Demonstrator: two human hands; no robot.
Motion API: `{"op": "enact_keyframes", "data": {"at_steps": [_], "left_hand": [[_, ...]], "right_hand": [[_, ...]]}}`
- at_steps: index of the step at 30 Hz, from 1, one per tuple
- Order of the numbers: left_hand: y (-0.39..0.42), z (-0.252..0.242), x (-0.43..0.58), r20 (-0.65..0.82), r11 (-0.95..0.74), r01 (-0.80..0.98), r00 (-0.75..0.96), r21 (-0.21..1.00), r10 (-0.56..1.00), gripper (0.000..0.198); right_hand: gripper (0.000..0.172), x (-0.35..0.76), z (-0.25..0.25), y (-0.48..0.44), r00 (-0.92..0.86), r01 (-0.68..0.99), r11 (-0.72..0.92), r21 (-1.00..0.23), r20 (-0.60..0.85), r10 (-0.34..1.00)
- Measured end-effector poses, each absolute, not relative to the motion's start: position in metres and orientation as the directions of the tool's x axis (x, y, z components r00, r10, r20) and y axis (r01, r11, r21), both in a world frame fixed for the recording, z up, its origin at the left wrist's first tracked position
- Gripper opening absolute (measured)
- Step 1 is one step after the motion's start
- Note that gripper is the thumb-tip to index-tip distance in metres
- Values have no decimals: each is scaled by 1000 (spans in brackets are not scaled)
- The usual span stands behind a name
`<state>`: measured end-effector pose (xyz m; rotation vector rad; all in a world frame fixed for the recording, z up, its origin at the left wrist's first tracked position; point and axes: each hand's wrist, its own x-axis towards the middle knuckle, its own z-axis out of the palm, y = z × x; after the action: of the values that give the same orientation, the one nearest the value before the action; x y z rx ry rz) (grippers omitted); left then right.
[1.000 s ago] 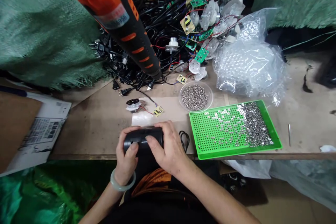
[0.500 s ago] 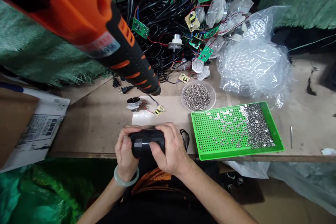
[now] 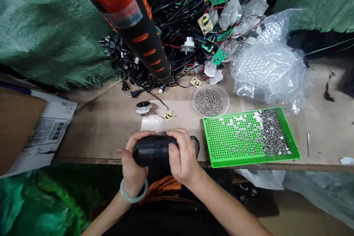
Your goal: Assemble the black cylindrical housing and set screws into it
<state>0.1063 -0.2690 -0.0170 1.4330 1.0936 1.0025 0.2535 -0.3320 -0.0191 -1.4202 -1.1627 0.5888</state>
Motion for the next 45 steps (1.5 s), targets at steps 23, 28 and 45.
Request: {"op": "enact_keyframes", "data": {"at_steps": [23,28,45], "left_hand": [[-247,-20,108,-130,93,244,137,965,982,73],[-245,-26,108,-125,82,263,151,961,981,74],[-239,-20,105,-47,-6,216,238,976,970,71]], "right_hand": [[30,243,-34,-334,333,587,120,-801,374,866],[25,242,-34,-332,329,650,84,-755,379,865],[55,240,1,-322,8,792,106,-601,184,983]]}}
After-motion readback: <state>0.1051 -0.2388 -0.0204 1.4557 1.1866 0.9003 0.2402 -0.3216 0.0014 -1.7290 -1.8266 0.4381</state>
